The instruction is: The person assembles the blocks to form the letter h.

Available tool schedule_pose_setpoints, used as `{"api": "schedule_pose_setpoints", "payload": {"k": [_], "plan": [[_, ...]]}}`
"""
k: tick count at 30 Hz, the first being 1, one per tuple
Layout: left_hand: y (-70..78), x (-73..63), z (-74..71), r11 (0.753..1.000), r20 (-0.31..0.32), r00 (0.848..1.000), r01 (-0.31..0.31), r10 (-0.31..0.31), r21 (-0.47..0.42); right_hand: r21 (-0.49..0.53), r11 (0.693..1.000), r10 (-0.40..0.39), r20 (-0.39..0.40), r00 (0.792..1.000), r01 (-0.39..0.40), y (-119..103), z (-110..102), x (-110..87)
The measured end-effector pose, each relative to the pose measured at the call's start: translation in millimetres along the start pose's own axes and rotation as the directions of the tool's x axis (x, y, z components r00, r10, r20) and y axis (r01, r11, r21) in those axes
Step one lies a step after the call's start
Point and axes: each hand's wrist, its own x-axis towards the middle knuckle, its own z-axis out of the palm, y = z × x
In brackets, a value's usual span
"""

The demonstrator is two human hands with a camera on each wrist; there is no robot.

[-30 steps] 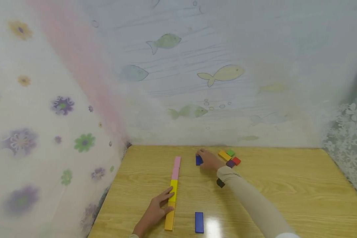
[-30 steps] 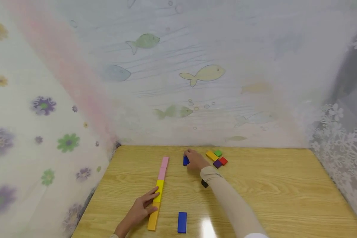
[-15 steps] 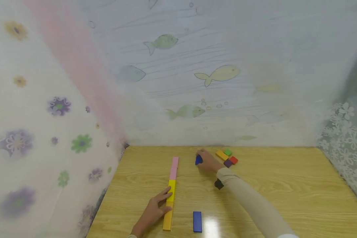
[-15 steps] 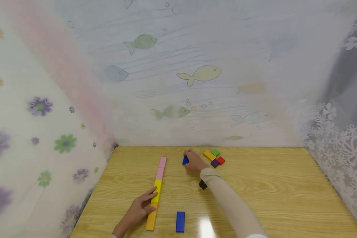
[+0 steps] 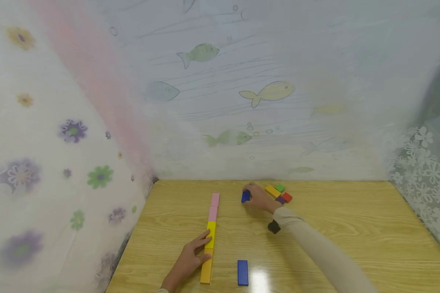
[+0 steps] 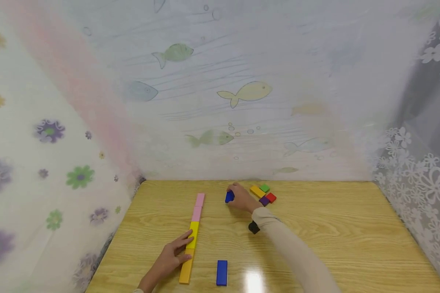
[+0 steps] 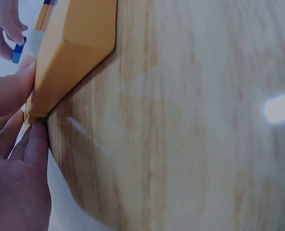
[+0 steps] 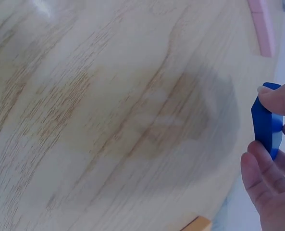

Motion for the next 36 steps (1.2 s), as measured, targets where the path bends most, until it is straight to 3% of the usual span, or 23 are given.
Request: {"api": "schedule_pose_setpoints", "payload": {"k": [13, 36], "plan": [[-0.9, -0.2, 0.9, 1.0, 0.001, 1.0, 0.012, -0.012, -0.01, 0.074, 0.997, 0.002, 0.045, 0.999, -0.005, -10.6, -9.8, -11.0], [0.2, 0.3, 1.0, 1.0, 0.001, 1.0, -0.002, 0.002, -0.017, 0.044, 0.989, -0.147, 0.068, 0.987, 0.145, -40.0, -27.3, -47.1]]}}
